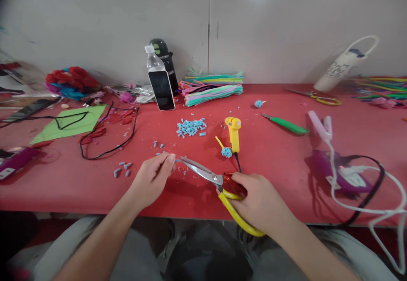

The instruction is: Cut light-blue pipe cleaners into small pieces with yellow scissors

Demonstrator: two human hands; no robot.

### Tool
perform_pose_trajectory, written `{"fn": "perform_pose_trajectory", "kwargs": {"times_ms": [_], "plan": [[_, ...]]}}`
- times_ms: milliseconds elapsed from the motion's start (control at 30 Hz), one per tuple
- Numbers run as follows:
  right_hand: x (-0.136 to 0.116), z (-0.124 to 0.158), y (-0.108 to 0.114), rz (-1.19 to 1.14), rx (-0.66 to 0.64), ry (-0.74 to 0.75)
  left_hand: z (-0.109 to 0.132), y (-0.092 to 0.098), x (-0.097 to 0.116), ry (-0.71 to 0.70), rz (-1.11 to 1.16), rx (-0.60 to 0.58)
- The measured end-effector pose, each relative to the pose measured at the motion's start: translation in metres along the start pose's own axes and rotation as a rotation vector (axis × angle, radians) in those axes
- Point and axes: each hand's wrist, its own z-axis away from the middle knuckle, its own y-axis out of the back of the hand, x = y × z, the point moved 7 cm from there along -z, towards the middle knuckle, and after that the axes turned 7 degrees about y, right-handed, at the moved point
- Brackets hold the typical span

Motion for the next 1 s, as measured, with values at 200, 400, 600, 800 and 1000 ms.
{"fn": "perform_pose_trajectory", "kwargs": {"times_ms": [200,400,600,800,1000], "plan": [[0.0037,0.0000,-0.0058,-0.004,-0.040,-0.025,0.0000,0.0006,-0.0004,0.010,0.007,0.006],[0.0059,-0.0009,-0.0072,0.002,-0.050,-0.038,0.0006,-0.0001,0.0000,0.015,0.024,-0.011],[0.0031,-0.0015,-0.0024,0.011,-0.016,-0.028,0.0006,-0.0006,-0.0024,0.035,0.023,-0.009],[0.0011,-0.0009,-0.0013,-0.004,-0.025,-0.035,0.0001,-0.0015,-0.0060,0.075,0.049,-0.001],[0.0036,0.0009,-0.0048,-0.004,-0.052,-0.029,0.0005,-0.0014,-0.0054,0.073,0.064,-0.010]]}}
